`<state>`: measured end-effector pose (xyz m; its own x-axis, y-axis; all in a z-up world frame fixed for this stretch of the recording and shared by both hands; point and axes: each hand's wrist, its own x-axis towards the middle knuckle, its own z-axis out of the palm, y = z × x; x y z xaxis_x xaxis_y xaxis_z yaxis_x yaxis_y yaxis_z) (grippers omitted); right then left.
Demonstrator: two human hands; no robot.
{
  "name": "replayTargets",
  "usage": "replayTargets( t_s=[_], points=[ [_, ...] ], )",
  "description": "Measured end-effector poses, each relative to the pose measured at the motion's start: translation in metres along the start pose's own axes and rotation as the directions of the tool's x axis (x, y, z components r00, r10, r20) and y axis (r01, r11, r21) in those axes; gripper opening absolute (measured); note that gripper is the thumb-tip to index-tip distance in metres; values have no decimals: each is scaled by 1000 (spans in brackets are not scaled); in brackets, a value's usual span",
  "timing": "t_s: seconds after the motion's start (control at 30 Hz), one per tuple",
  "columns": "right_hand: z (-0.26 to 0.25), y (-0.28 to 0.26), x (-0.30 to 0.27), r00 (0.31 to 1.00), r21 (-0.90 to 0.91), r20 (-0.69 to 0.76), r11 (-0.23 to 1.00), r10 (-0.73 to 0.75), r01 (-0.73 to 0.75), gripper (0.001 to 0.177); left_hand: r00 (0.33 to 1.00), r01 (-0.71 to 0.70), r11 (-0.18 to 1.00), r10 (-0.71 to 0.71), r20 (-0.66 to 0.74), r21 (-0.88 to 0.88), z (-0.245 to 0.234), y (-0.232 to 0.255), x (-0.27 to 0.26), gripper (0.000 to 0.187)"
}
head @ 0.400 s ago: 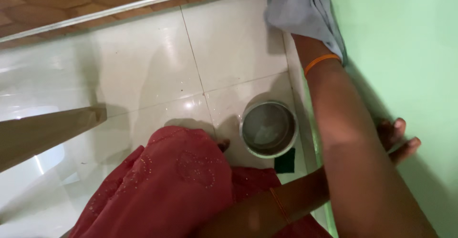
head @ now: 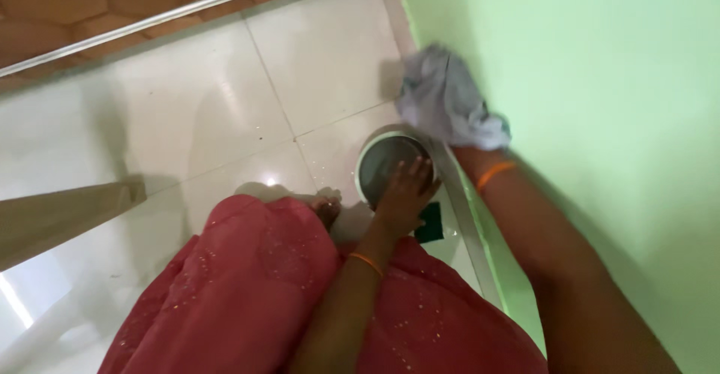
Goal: The person wipes a light green wall with a cloth, repeatedly dipping the cloth into a metal bowl of water on the floor. The person cleans the wall in sections, moving from the upper area down to the baseboard.
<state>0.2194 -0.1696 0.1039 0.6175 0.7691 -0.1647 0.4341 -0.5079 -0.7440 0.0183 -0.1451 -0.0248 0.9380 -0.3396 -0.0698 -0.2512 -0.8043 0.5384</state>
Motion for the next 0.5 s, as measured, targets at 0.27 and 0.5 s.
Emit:
replayTargets(
  t_s=[0.27, 0.5],
  points=[
    [13, -29, -150, 969, -416, -245, 899, 32, -135, 24, 949, -25, 996, 49, -311, 81, 77, 3, 10, 15],
    [13, -38, -209, 926, -401, -371, 888, 69, -226, 27, 934, 12, 991, 36, -354, 134, 68, 5, 9, 20]
  ],
)
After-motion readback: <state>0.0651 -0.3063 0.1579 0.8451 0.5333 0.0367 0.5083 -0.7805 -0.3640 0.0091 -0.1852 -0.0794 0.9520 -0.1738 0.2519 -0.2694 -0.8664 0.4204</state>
